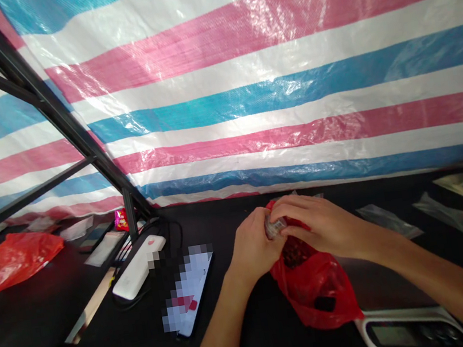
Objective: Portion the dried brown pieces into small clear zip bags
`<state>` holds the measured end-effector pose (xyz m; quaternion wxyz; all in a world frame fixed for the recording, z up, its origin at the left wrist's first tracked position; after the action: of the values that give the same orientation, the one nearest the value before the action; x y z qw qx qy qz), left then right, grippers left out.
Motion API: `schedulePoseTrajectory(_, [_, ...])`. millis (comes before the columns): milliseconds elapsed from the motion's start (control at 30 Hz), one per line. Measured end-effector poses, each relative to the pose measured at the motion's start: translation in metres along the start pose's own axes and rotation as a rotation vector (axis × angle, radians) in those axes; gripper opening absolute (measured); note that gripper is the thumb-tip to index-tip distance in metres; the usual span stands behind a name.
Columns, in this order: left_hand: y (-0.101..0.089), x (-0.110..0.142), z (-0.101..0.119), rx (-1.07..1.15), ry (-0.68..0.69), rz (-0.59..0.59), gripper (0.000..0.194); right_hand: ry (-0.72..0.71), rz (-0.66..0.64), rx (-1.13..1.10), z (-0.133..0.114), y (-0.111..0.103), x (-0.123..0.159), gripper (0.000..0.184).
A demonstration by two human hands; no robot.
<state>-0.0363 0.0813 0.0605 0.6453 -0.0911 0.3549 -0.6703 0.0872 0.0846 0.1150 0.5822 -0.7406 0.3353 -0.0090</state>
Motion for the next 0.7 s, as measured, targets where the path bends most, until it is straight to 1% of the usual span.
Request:
schedulePoseTrajectory(67, [0.001,0.001,0.000,0.074,-0.028,-0.020,0.019,-0.049,0.009,-0.011,-0.006,-0.001,0.000,0.022])
schedulePoseTrajectory(100, [0.001,0.001,0.001,0.105,-0.032,-0.036,0.020,-0.040,0.000,-0.023,-0.006,-0.001,-0.001,0.020])
schedulePoseTrajectory(167, [0.004,0.002,0.001,0.159,-0.037,-0.061,0.023,0.021,-0.022,-0.032,-0.002,0.000,0.000,0.013])
schedulePoseTrajectory(200, [0.004,0.002,0.000,0.187,-0.049,-0.058,0.026,0.054,-0.023,-0.024,0.001,0.000,0.000,0.017])
schedulePoseTrajectory(267, [0.003,0.004,-0.004,0.239,-0.095,-0.021,0.033,0.075,-0.003,-0.002,0.004,-0.002,0.000,0.023])
schedulePoseTrajectory(367, [0.000,0.004,-0.010,0.277,-0.135,0.042,0.042,-0.009,0.044,0.017,-0.003,-0.005,-0.001,0.031])
schedulePoseTrajectory(433, [-0.001,0.003,-0.009,0.252,-0.106,0.053,0.039,-0.053,0.061,0.041,-0.006,-0.005,0.000,0.038])
schedulePoseTrajectory(467, [-0.003,0.002,-0.007,0.222,-0.079,0.058,0.036,-0.050,0.064,0.059,-0.005,-0.005,0.000,0.039])
schedulePoseTrajectory(600, [-0.005,0.000,0.000,0.039,0.040,0.056,0.024,0.035,0.059,0.099,0.006,-0.003,0.002,0.038])
schedulePoseTrajectory(700, [-0.005,0.000,0.002,0.003,0.075,0.057,0.022,0.012,0.062,0.080,0.004,-0.003,0.001,0.031])
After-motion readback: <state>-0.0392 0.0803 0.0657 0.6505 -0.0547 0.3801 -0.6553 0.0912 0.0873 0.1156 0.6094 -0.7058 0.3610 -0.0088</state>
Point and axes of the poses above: each hand's wrist, its own x-axis away from the middle knuckle, its own y-axis out of the palm, z = x × y, the point moved 8 cm from there along -x, towards the middle knuckle, and after that the axes turned 6 degrees about x, right-handed, at the moved point
